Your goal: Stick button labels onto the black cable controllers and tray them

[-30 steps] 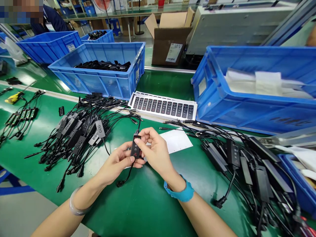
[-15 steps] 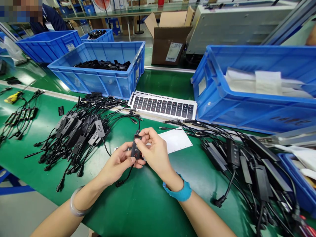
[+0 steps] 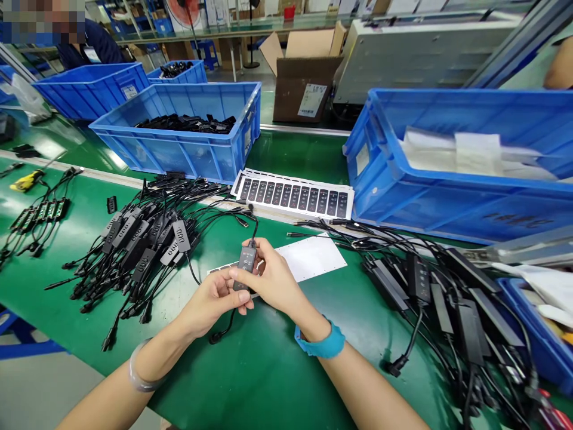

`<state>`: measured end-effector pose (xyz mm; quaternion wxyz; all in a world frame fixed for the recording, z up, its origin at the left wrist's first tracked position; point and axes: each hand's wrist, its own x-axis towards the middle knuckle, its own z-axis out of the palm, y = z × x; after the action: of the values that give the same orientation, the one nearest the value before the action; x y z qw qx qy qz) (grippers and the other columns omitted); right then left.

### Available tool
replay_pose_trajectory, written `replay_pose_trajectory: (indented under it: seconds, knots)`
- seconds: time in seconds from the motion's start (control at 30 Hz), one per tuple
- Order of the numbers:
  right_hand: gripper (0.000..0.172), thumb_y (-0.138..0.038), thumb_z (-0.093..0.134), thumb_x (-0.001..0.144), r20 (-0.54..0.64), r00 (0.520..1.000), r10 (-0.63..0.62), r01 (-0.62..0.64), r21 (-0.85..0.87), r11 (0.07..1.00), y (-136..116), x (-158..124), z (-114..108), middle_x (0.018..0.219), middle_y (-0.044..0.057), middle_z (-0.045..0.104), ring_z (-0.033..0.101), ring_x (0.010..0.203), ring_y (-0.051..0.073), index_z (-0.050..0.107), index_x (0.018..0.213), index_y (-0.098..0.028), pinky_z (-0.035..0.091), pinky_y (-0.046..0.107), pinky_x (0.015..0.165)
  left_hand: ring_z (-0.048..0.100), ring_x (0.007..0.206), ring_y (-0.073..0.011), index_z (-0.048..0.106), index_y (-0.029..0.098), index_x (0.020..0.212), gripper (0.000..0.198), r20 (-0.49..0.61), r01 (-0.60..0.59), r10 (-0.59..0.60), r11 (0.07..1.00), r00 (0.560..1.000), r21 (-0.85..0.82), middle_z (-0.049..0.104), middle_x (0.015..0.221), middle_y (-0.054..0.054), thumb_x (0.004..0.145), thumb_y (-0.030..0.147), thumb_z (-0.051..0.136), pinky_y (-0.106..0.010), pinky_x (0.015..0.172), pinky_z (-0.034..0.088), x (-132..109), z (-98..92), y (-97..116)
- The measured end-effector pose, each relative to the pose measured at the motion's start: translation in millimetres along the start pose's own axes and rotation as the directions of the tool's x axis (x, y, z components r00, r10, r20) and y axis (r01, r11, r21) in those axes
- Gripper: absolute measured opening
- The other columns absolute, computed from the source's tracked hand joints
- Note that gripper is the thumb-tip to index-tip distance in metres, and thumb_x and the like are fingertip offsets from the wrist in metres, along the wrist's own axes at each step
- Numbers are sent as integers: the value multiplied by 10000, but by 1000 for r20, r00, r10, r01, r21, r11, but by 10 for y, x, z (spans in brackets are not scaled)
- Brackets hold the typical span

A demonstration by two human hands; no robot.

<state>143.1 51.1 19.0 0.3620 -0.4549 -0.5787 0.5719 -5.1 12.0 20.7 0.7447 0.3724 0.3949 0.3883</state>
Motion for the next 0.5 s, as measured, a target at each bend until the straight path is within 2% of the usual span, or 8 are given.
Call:
replay_pose_trajectory:
  seconds: [0.07,0.13,0.2,0.33,0.5]
  knots:
    - [296,-447,640,817,-50,999,-3,3,7,1000,3,10,4,716,-26,569,542,601,122,576,954,-193,448,251,539,587,537,-101,645,114,904,419,-3,6,-6,1000,1000,23,689,737,-51,732,470,784,-211,500,465,7,10,-10]
    - [336,-505,515,890,-80,997,2,-3,-18,1000,-9,19,-11,657,-16,559,538,576,131,609,880,-183,439,264,538,575,523,-97,642,109,940,468,-20,13,-12,1000,1000,28,703,781,-75,754,526,743,-207,463,450,9,20,-23]
    - [387,-501,438,924,-88,996,-9,3,-61,998,-30,18,-30,639,-5,564,559,600,149,648,928,-175,451,282,577,573,516,-98,632,113,981,496,-54,12,-10,1000,998,25,701,774,-69,760,548,725,-200,441,439,8,27,-38]
    - [378,-354,515,873,-32,997,-69,64,-139,988,-45,-14,-24,741,13,639,614,691,176,608,1199,-187,487,302,643,580,504,-101,608,131,886,465,-107,0,2,1000,994,15,674,724,-40,785,579,677,-193,421,445,12,30,-74]
    - [348,-245,526,834,-78,985,-151,120,-303,945,-23,-52,50,728,-1,637,631,679,169,606,1171,-202,496,288,642,589,498,-97,594,132,826,453,-101,-26,30,999,994,39,659,725,-31,785,574,681,-200,445,480,32,16,-115]
